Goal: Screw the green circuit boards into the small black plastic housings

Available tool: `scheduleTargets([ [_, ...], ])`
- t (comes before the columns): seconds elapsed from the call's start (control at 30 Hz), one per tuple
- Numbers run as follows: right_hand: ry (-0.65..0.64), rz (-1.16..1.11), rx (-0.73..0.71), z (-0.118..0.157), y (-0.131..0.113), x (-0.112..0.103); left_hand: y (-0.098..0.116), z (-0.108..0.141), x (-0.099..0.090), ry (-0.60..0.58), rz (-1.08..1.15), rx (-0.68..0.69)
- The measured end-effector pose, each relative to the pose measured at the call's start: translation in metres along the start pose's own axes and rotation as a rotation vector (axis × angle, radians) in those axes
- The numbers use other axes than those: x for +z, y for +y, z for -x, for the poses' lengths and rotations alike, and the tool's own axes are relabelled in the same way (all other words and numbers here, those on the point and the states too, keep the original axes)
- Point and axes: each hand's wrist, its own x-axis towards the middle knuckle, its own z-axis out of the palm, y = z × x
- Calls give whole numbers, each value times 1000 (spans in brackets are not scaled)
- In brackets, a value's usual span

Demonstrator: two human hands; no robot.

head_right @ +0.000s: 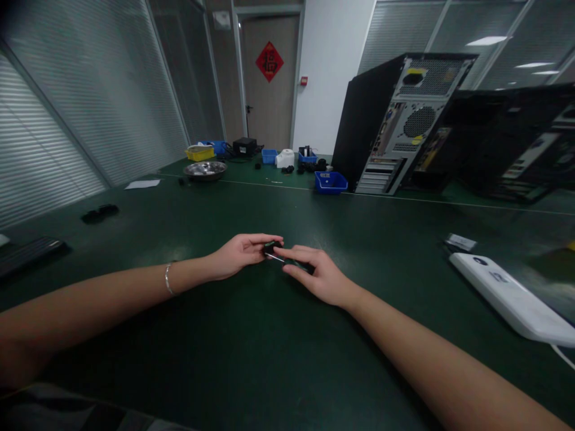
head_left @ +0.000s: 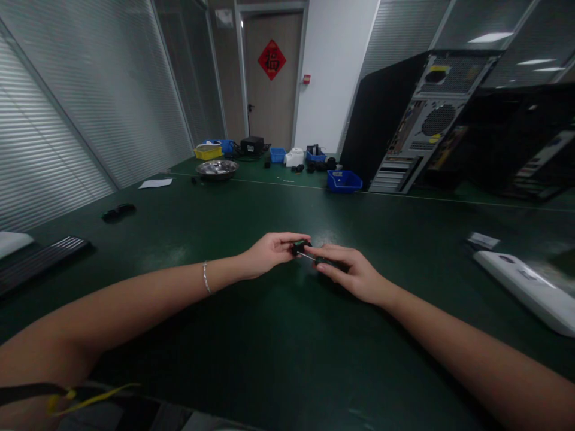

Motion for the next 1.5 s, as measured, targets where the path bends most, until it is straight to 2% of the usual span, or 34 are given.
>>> scheduleTargets([
  [0.13, -2, -2, -8, 0, 0, 0, 3, 2, 4, -46, -138, 33],
  [0.53, 184, 81, 19, 0, 3, 2, 9, 0, -4, 113, -442, 130],
  [0.9, 169, 158, 42, -1, 1, 5, 8, 7, -2, 143, -705, 286],
  [1.1, 144, 148, 31, 0, 1, 3, 9, 6, -2, 116, -717, 292],
  [1.5, 138, 112, 3, 1, 2, 2, 13, 3, 1, 108, -565, 201],
])
